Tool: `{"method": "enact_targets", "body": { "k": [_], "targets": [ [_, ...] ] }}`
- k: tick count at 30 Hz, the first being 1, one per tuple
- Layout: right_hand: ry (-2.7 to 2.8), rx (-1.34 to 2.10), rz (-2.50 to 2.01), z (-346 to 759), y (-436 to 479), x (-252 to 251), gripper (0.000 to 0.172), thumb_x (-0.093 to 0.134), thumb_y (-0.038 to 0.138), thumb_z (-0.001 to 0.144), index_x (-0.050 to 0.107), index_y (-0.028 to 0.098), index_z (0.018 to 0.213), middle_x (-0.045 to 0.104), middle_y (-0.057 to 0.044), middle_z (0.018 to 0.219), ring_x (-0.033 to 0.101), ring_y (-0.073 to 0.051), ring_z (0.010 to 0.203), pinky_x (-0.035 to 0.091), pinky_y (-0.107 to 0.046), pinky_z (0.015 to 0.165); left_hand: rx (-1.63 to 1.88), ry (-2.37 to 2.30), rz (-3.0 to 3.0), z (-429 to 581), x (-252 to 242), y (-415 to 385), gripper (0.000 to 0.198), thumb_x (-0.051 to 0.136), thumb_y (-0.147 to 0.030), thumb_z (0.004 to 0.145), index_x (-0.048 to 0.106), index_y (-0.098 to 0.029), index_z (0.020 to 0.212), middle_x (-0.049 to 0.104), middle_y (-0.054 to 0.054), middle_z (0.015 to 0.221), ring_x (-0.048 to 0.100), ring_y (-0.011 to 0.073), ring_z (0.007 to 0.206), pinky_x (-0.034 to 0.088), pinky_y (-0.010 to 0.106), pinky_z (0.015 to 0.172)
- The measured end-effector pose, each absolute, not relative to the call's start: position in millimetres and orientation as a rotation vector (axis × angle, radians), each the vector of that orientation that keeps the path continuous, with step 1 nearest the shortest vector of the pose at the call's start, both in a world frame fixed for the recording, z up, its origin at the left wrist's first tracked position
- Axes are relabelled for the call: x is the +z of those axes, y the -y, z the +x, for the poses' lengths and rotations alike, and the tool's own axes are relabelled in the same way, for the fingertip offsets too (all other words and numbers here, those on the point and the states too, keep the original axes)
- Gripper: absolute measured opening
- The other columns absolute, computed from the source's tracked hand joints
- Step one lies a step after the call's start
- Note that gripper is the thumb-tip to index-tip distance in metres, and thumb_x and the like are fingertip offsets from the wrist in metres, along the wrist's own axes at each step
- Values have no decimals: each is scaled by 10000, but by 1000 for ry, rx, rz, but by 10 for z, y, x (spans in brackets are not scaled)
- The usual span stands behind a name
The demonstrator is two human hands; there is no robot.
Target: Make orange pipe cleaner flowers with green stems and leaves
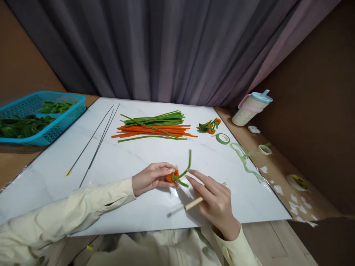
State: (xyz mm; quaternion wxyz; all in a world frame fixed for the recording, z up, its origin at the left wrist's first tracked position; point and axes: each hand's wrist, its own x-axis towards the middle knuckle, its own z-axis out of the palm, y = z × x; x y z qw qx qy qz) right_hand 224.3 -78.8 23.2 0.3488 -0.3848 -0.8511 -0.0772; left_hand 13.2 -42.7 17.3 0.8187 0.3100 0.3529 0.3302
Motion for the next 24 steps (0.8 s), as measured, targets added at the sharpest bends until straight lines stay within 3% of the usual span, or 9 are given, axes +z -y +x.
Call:
{"method": "enact_targets", "body": {
  "k": [4,7,12,17,24],
  "targets": [
    [2287,-222,-897,2239,779,166,381,417,84,839,568,166,1179,658,-133,1088,609,-157,671,450,-271,563,670,-742,628,129,157,421,247,693,-282,743,615,-109,901,678,83,877,698,182,722,552,210,657],
    [2376,-271,-823,2201,758,160,319,406,94,861,587,133,1121,659,-150,1074,568,-151,617,421,-277,521,601,-715,646,134,167,433,272,684,-304,750,606,-107,921,688,92,855,700,188,718,551,213,654],
    [2407,-338,-739,2147,745,197,249,406,67,878,565,86,1068,677,-119,860,559,-160,639,398,-278,524,563,-705,667,133,182,445,267,675,-307,759,608,-106,921,694,83,822,699,184,728,550,213,669],
    [2429,-338,-739,2103,772,199,215,362,47,882,559,90,956,563,-50,620,512,-149,536,350,-259,465,644,-722,677,133,174,441,252,685,-290,751,602,-106,901,696,94,842,695,178,719,555,244,696],
    [2366,13,-1034,2044,813,136,299,299,-20,764,529,141,865,550,-2,580,471,-112,465,290,-219,431,730,-752,691,144,163,436,231,708,-262,722,608,-109,864,680,62,768,681,165,685,556,272,710]
  ]
}}
